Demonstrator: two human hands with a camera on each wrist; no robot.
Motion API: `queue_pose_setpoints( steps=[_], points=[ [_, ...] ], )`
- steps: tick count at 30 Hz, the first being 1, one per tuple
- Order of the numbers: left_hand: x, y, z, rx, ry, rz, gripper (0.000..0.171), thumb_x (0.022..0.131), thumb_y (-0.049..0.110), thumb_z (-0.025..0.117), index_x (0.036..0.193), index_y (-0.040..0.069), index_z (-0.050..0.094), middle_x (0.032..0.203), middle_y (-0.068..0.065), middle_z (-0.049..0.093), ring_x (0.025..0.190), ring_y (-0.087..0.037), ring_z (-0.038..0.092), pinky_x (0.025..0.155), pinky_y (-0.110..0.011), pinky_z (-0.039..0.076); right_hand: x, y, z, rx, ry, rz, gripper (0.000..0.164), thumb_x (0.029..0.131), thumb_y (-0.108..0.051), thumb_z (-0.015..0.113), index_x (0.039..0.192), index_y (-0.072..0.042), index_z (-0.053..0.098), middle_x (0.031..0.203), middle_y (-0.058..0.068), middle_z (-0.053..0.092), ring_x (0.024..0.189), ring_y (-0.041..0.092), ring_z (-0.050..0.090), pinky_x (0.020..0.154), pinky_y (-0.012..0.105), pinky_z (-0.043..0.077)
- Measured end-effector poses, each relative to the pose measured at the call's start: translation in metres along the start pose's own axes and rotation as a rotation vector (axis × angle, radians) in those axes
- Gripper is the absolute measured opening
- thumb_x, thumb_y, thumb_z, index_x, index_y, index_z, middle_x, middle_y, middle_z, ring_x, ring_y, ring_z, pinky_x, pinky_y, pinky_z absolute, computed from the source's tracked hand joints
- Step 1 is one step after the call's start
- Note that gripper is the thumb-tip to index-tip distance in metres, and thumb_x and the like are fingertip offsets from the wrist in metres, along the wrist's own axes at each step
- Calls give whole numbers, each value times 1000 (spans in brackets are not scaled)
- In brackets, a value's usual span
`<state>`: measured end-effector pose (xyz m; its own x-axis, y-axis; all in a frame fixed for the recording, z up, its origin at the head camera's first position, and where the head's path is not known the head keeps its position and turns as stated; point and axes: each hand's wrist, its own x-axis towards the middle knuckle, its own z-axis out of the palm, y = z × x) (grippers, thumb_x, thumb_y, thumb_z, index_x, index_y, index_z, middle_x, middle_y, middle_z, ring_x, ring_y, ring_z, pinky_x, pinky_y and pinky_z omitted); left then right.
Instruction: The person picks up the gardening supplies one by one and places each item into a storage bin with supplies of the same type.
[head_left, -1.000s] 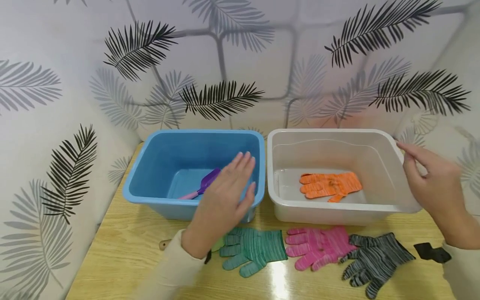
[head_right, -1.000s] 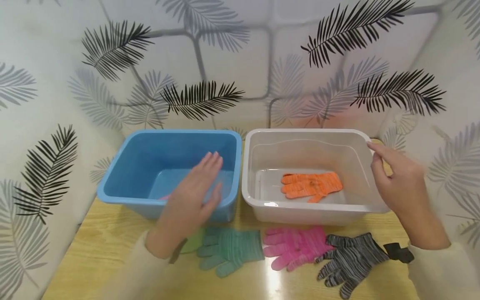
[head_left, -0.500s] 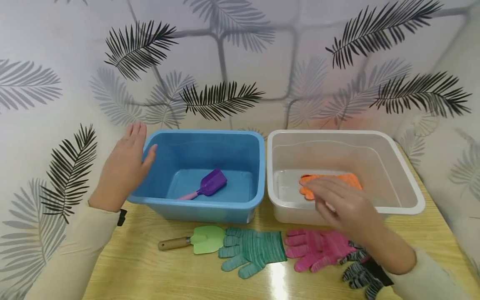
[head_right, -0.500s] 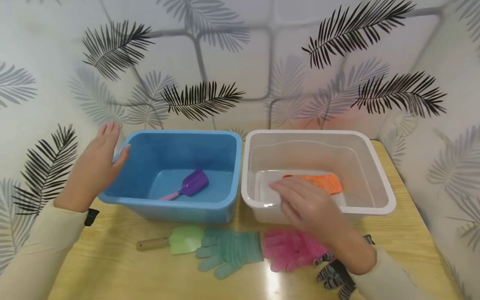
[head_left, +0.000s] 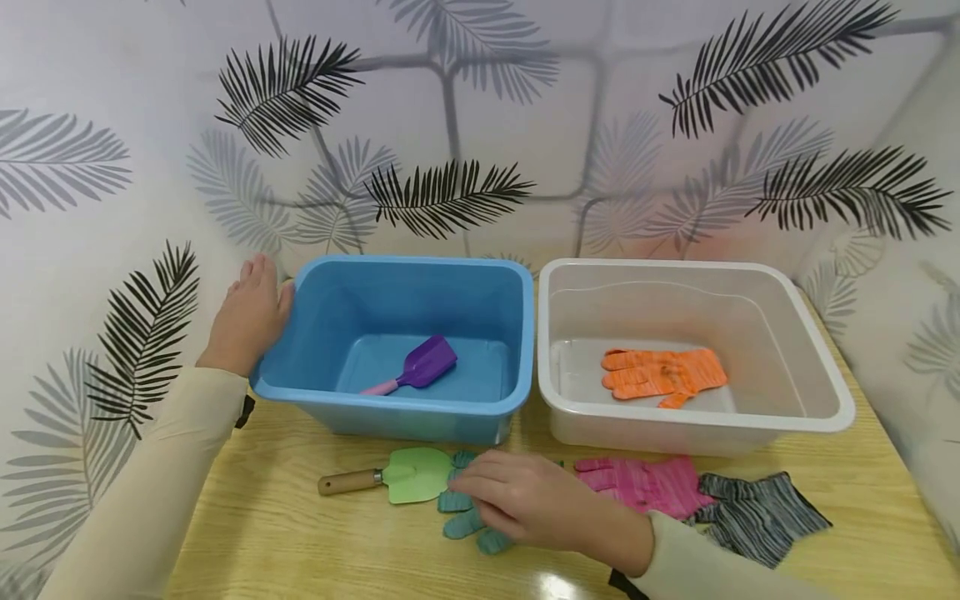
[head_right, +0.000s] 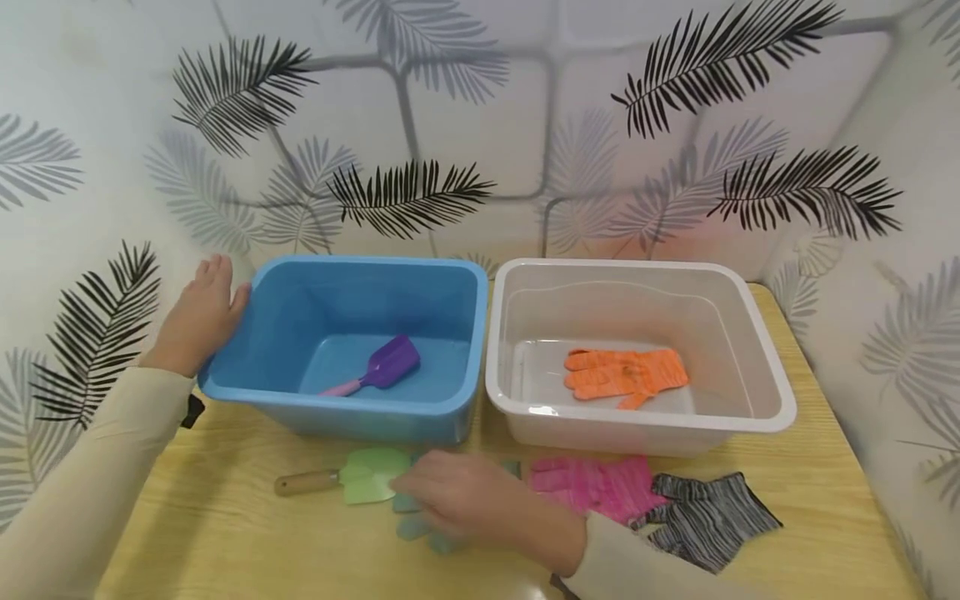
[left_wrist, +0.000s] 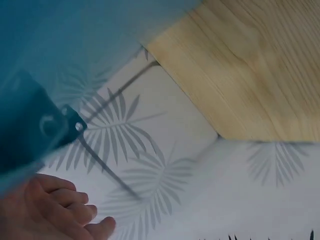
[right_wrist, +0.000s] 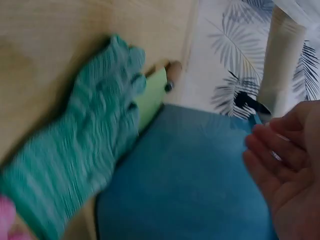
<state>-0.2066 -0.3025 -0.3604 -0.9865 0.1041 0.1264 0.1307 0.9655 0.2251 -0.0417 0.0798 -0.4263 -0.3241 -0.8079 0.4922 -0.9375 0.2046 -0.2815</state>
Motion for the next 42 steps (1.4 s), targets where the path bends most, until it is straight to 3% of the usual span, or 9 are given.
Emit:
queue_pose_setpoints(
  steps=[4,8,11,20,26,34,42],
  points=[
    [4,4,10,11,-46,-21,60,102,26,23,141,-15,6,146,-35,4,136,-46,-2,105,-62,9,8,3,34,-19,-155,97,34,94,-17,53,127,-8,56,121,1,59,114,10,52,96,22,41],
    [3,9,16,35,-81,-24,60,100,23,26,140,-17,5,146,-35,1,135,-46,-7,104,-63,8,14,6,55,-78,-320,183,43,96,-23,52,135,-4,47,133,8,51,124,18,46,101,28,37],
    [4,11,18,25,-90,-23,61,100,22,28,141,-16,3,147,-34,-1,135,-45,-8,105,-62,8,18,9,67,-109,-380,225,48,95,-23,54,137,-3,43,137,10,47,127,21,42,101,30,37],
    [9,17,17,1,-124,-30,61,101,24,24,141,-14,-2,148,-31,-6,135,-42,-12,107,-59,6,23,18,102,-241,-438,251,51,93,-27,56,137,-3,44,139,12,44,129,23,40,101,30,37],
    [4,15,17,-7,-126,-39,61,101,23,25,141,-14,-2,148,-32,-5,135,-43,-11,107,-59,7,29,20,114,-287,-393,210,47,93,-24,56,135,-3,46,137,13,46,127,23,42,99,29,40],
    [0,14,17,-28,-104,-43,63,100,21,31,141,-15,0,147,-34,-2,136,-43,-7,107,-59,9,36,20,121,-371,-335,164,38,93,-16,56,129,-4,53,130,10,52,121,20,49,92,23,44],
    [2,12,18,-28,-110,-51,66,99,21,35,141,-15,-1,147,-34,-2,136,-43,-7,107,-58,9,43,18,114,-347,-300,188,36,90,-17,59,123,-4,58,125,8,58,114,17,54,84,21,49]
  ],
)
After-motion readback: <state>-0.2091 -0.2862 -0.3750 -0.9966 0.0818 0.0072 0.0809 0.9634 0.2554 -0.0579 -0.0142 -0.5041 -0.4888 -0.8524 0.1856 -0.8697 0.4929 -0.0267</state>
